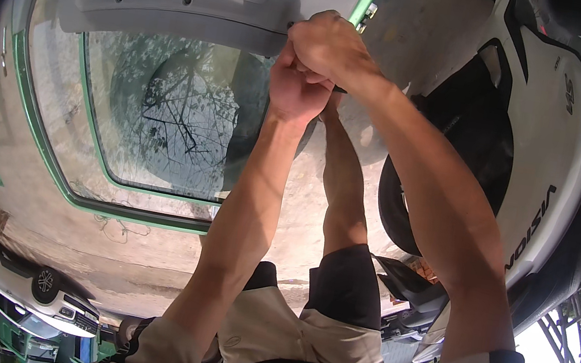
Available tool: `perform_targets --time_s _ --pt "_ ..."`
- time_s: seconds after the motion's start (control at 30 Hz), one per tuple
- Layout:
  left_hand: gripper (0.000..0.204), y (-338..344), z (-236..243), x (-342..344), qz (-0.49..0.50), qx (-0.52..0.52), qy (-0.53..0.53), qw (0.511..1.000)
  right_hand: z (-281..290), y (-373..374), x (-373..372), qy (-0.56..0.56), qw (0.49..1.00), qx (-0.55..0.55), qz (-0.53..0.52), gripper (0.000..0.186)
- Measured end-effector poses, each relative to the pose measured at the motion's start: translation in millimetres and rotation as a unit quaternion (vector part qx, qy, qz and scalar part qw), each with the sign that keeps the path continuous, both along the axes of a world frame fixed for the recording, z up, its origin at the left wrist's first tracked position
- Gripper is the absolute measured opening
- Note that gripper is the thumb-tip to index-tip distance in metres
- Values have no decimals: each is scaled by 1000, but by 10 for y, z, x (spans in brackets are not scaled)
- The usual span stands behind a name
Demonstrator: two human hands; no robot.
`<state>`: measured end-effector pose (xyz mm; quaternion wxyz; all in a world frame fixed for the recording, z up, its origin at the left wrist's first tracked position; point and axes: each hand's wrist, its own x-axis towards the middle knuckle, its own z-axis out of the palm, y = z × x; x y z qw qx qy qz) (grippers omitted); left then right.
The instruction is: The person uses a screwdriver to remove screws from a car door panel and then pulls out a small plastic plug by hand.
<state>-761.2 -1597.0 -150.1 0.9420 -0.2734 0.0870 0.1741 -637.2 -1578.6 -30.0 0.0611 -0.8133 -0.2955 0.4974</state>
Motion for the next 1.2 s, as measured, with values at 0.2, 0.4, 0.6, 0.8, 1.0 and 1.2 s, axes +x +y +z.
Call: perform_targets --time_s 0.2,0.4,0.6,0.8,1.0,1.2 --pt "35 -99 133 90 -113 54 214 969 56 -284 -167 101 939 -71 -322 45" --pt "48 -114 28 -21 -52 -65 -11 996 -38 -684 -632 -166 884 344 -270 28" --pt "49 -36 93 -177 -87 187 321 924 -154 -566 -659 -223 906 297 -201 28" --pt "35 25 325 121 -63 -122 219 966 -75 -574 -292 -244 947 156 -138 34" --pt "25 -207 118 -55 -18 -28 90 995 192 -439 -155 -183 983 -6 14 36" --pt "35 -360 22 20 110 -10 25 994 3 -366 -284 -251 907 162 296 39"
